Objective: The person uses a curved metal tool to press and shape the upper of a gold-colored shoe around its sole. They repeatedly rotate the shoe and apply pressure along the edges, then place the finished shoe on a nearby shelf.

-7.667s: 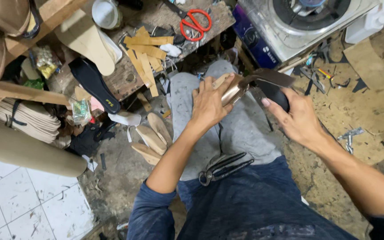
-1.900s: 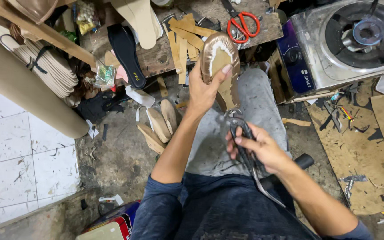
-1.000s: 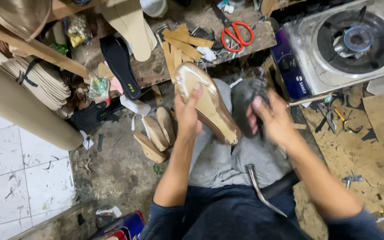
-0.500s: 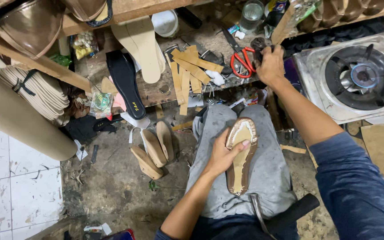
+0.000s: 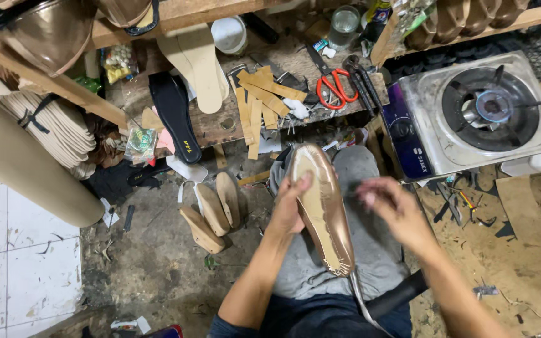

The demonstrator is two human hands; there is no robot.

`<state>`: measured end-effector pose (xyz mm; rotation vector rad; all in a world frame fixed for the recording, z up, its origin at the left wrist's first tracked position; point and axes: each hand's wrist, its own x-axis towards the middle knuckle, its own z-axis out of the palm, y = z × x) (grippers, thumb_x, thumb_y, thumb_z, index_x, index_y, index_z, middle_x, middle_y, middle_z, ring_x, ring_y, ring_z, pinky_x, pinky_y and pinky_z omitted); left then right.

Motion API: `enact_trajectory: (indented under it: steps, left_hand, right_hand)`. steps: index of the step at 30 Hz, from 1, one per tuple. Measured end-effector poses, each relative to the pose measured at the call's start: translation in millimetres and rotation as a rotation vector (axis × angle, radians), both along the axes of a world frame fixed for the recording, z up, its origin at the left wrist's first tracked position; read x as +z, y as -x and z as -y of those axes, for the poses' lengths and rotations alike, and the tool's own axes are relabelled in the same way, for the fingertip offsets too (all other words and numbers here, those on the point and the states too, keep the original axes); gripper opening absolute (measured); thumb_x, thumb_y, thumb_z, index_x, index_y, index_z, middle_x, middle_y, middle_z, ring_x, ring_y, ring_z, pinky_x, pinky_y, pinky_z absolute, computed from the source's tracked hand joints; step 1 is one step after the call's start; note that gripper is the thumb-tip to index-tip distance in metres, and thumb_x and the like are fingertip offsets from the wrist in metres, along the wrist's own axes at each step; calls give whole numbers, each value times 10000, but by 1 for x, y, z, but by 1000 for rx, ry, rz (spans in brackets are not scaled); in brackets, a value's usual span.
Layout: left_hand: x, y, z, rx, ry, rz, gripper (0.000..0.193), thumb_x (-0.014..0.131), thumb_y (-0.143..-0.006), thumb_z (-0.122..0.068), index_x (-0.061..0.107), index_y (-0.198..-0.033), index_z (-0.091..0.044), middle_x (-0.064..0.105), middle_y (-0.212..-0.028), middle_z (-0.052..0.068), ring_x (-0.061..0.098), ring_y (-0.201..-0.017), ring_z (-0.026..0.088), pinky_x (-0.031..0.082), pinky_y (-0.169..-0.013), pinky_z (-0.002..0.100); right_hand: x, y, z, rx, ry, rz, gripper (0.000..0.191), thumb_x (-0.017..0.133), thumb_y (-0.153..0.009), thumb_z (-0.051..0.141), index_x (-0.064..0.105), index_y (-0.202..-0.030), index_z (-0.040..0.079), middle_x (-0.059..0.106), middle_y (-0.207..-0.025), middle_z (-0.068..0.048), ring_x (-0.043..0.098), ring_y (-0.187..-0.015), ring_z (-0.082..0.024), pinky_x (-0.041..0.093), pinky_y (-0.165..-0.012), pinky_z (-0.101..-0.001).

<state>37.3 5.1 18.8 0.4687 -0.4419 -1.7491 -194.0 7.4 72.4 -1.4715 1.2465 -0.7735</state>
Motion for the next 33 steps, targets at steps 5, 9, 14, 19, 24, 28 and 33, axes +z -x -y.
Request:
enact_trajectory:
  steps: [5, 9, 14, 19, 24, 28, 33]
  left_hand:
    - [61, 17, 6, -45, 198, -261, 593, 564, -1013, -438, 447, -1451, -55, 620, -1334, 161, 687, -1140, 333, 567, -1005, 493]
    - [96, 19, 15, -11, 232, -50, 712, 428, -1073, -535, 416, -1532, 10, 584, -1402, 193, 651, -1167, 323, 527, -1045, 522]
    - [109, 8, 18, -206, 232, -308, 819, 280, -1127, -621, 489, -1483, 86, 634, -1325, 266, 663, -1198, 361, 518, -1108, 513]
    - [103, 8, 16, -223, 193, -437, 796, 266, -1150, -598, 522, -1423, 105, 659, -1277, 286, 672, -1175, 389, 526, -1091, 516]
    - [99, 7, 13, -199, 153, -347, 788, 266, -1137, -608, 532, -1374, 95, 650, -1270, 308, 674, -1162, 413, 549, -1052, 524]
    - [102, 9, 9, -69, 163, -186, 781, 260, -1152, -615, 531, -1381, 81, 642, -1252, 325, 672, -1130, 429, 561, -979, 524]
    - [99, 9, 0, -140, 92, -150, 719, 288, -1110, -589, 511, -1464, -5, 622, -1370, 218, 625, -1243, 323, 520, -1062, 460]
  right_hand:
    - [-2, -39, -96, 94, -692, 1198, 771, 733, -853, 384, 415, -1478, 64, 577, -1366, -234, 635, -1150, -405, 538, -934, -552]
    - [9, -47, -124, -72, -292, 868, 785, 753, -905, 220, 383, -1545, -44, 559, -1359, -310, 622, -1127, -400, 540, -942, -523]
    - [31, -59, -131, -118, 396, -13, 893, 777, -827, 116, 276, -1561, 23, 424, -1433, -215, 494, -1302, -338, 419, -1078, -431]
    - [41, -76, -135, -156, 478, -151, 856, 796, -810, 113, 325, -1522, 40, 433, -1285, -176, 503, -1205, -319, 419, -1059, -424]
    - [35, -82, -136, -172, 568, -149, 874, 793, -798, 80, 302, -1519, 32, 404, -1361, -216, 472, -1275, -356, 394, -1098, -449]
    - [31, -80, -137, -187, 567, -153, 885, 806, -787, 77, 307, -1516, 24, 406, -1355, -218, 472, -1264, -356, 394, -1095, -442]
    - [35, -67, -132, -52, 14, 861, 835, 781, -876, 269, 353, -1521, -43, 468, -1362, -250, 541, -1093, -317, 480, -879, -436]
